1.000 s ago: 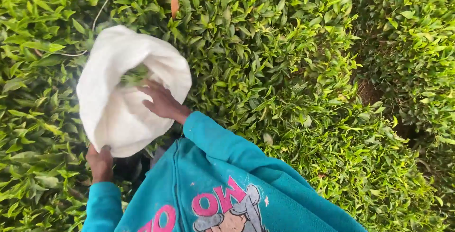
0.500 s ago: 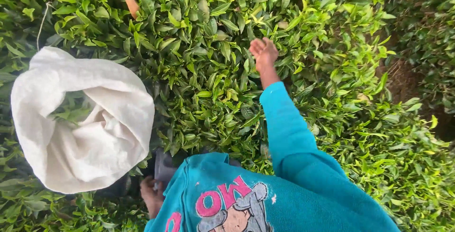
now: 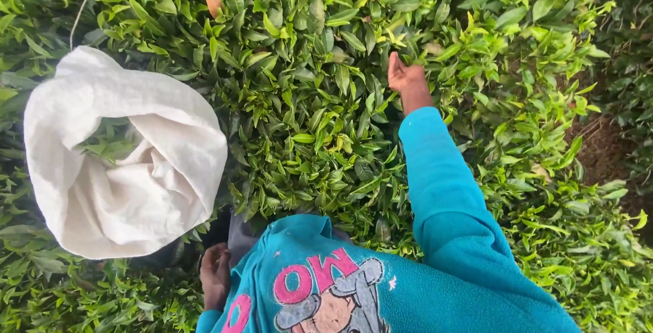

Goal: The person plucks tea leaves from bushes by hand and places them into a white cloth bag. The person moves through the tea plantation, continuously harvesting leaves and depositing them into the bag.

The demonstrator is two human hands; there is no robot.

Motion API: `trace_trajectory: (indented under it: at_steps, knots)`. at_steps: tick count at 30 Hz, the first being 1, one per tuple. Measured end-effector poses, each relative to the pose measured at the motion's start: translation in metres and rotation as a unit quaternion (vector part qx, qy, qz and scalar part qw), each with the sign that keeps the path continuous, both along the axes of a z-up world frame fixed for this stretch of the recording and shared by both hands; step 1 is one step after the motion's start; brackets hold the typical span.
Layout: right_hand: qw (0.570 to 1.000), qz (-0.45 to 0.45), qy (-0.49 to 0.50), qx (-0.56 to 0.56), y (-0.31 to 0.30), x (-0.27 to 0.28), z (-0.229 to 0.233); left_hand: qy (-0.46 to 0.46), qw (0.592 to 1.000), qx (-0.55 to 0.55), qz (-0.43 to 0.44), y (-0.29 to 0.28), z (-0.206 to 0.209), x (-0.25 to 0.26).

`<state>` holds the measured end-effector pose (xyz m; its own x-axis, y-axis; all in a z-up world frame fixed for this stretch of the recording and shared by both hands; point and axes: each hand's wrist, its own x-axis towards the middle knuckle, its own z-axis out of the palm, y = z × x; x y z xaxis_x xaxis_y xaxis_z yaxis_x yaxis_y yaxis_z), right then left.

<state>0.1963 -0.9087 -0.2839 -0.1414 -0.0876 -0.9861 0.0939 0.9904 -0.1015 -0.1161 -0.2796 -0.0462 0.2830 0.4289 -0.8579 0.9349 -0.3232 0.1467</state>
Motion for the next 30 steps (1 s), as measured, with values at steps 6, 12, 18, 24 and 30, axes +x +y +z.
trace_trajectory:
  at_steps: [6,12,18,24,30]
  knots:
    - [0.861,0.404,0.023,-0.307,0.01,-0.021,-0.019,-0.031,0.997,-0.054,-0.051,-0.008,-0.008,-0.032]
    - [0.686,0.418,0.015,-0.596,0.078,-0.116,0.064,-0.055,0.996,-0.06,0.039,0.004,-0.025,-0.035]
    - [0.905,0.418,-0.01,0.072,0.044,-0.111,-0.021,-0.048,0.995,-0.085,-0.007,-0.011,-0.019,-0.027]
    - [0.798,0.6,-0.048,0.006,0.038,-0.109,-0.005,-0.101,0.991,-0.076,0.035,-0.015,-0.047,-0.021]
    - [0.419,0.722,-0.1,-0.541,0.054,-0.155,0.04,-0.175,0.971,-0.154,0.052,-0.076,-0.005,0.046]
